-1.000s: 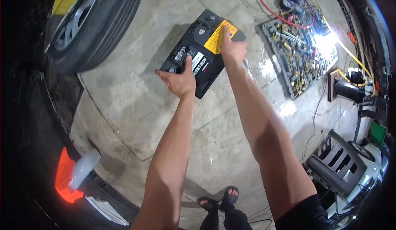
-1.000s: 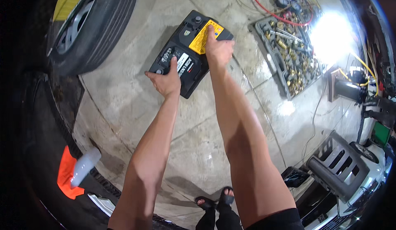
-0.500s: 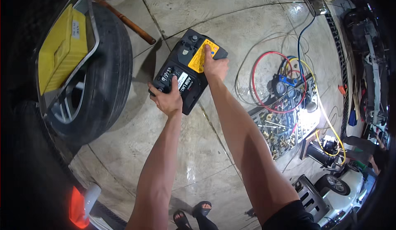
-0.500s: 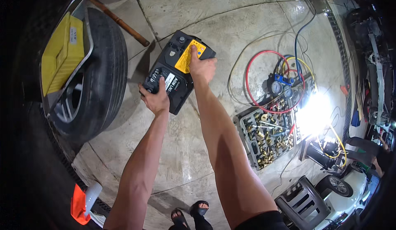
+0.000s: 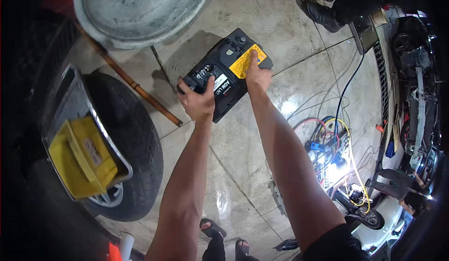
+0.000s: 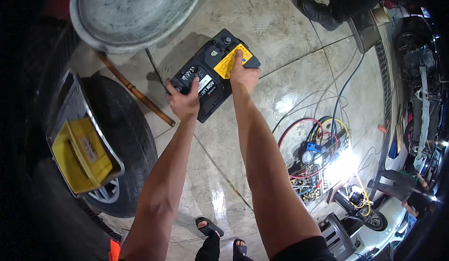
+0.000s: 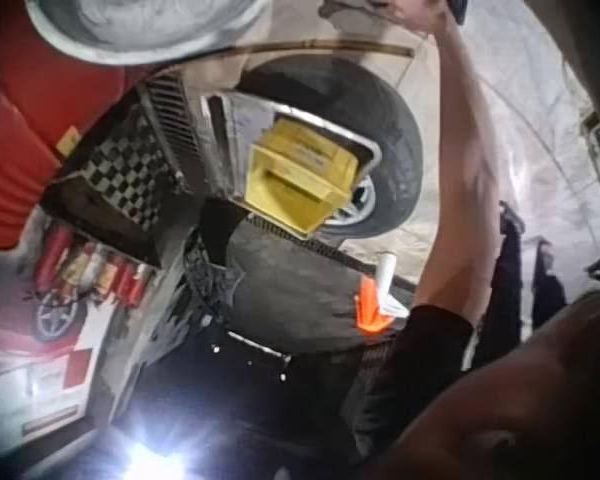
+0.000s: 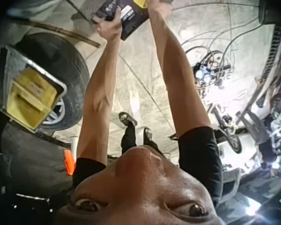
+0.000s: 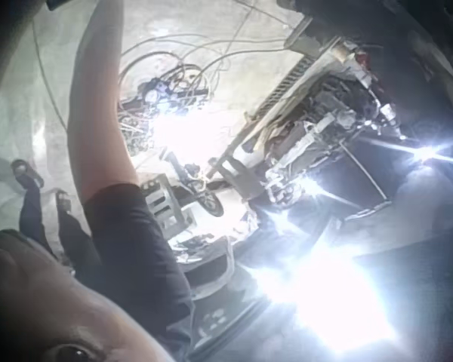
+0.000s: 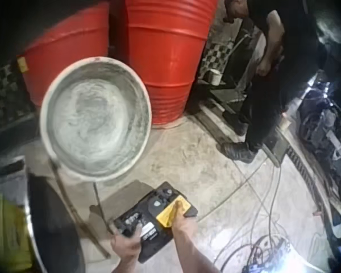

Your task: The person moves a car battery and then works on the front of a black car with its hood open. They use a socket wrench and other tools to tighten bolts on the windshield wiper linkage and surrounding components.

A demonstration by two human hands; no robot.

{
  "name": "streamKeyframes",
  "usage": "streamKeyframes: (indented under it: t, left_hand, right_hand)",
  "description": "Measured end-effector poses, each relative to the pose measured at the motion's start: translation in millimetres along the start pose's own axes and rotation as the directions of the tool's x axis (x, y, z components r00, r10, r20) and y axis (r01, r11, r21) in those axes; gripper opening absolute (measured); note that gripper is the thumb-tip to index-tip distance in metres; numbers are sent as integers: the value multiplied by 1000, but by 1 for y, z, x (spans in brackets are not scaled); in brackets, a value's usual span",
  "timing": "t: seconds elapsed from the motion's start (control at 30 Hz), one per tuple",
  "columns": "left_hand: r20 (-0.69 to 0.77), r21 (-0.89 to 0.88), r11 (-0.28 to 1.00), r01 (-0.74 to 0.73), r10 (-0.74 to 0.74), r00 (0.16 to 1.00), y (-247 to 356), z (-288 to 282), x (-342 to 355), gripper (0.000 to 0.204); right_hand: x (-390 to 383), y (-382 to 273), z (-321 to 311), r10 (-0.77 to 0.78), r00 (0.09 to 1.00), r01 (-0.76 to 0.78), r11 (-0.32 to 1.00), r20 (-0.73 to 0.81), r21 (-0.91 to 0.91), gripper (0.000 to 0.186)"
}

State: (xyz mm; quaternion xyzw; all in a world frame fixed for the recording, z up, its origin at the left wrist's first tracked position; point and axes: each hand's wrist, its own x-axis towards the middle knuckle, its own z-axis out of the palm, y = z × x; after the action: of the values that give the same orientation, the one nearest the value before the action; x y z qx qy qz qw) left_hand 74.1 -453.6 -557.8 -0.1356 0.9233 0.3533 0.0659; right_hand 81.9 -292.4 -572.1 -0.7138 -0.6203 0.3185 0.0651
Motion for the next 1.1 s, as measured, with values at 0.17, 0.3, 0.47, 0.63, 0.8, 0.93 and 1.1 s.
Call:
streamKeyframes:
  t: [0.17, 0.3, 0.47, 0.63, 0.8, 0.93, 1.1]
  left_hand:
    - [-93, -65, 988, -138, 132, 987, 27, 42, 46, 96]
    - [50, 117, 993, -12, 7, 999, 51, 37, 62, 99]
    - [84, 133, 991, 24, -36, 996, 59, 49, 71, 101]
    - [50, 79, 996, -38, 34, 998, 76, 63, 86, 101]
    - [36, 36, 998, -56, 55, 998, 83, 67, 91, 99]
    - [58, 15, 999, -52, 51, 997, 92, 62, 93, 92]
    - [133, -341, 936, 88, -45, 990, 81, 67, 99, 86]
  right_hand:
    - [43, -46, 27, -90, 996, 90, 995, -13, 46, 95]
    - [46, -68, 34, -16, 1000, 14, 997, 23, 74, 86]
    - [62, -73, 43, -72, 996, 69, 995, 48, 66, 86]
    - [76, -100, 45, -65, 997, 59, 991, 46, 116, 87]
    - [80, -107, 45, -68, 996, 62, 992, 59, 106, 83]
    - [78, -111, 43, -36, 998, 34, 999, 51, 35, 85]
    - [83, -114, 49, -35, 994, 15, 982, 102, 188, 85]
